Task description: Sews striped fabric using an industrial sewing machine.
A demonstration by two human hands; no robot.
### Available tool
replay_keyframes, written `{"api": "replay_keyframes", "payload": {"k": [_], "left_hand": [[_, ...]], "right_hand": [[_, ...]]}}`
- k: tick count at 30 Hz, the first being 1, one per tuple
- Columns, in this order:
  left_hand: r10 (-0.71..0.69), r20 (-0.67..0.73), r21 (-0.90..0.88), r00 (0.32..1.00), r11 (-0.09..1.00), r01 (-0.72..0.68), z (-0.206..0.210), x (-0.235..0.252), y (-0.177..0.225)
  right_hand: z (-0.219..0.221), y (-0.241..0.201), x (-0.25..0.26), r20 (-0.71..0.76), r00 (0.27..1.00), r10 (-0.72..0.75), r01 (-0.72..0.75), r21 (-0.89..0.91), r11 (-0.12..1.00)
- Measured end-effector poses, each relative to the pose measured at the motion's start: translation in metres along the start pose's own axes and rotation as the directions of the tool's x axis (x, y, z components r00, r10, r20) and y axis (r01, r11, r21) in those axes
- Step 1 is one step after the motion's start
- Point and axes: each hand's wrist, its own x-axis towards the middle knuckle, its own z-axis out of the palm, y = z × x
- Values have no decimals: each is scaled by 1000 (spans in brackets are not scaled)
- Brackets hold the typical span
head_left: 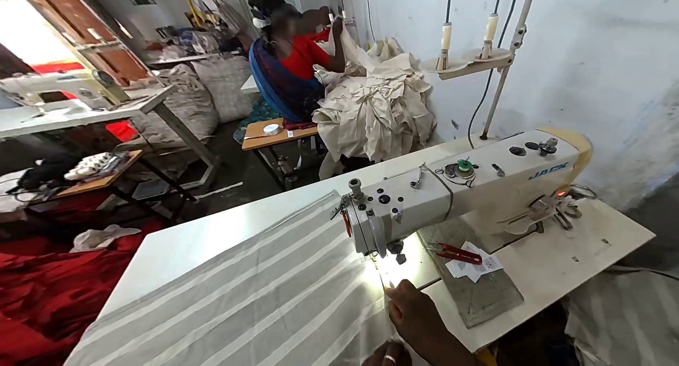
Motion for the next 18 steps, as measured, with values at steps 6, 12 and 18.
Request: {"api": "replay_keyframes", "payload": {"k": [6,12,18], "left_hand": [[45,-214,-11,976,999,-49,13,20,-42],[-33,-331,-47,943,999,18,32,46,-73],[-59,-307,-60,950,997,43,32,78,-106]], "right_hand": [[7,5,-1,-82,996,-44,43,-14,999],[-4,0,11,87,989,121,-124,27,992],[-5,0,52,150,971,187,-178,-73,981]]}}
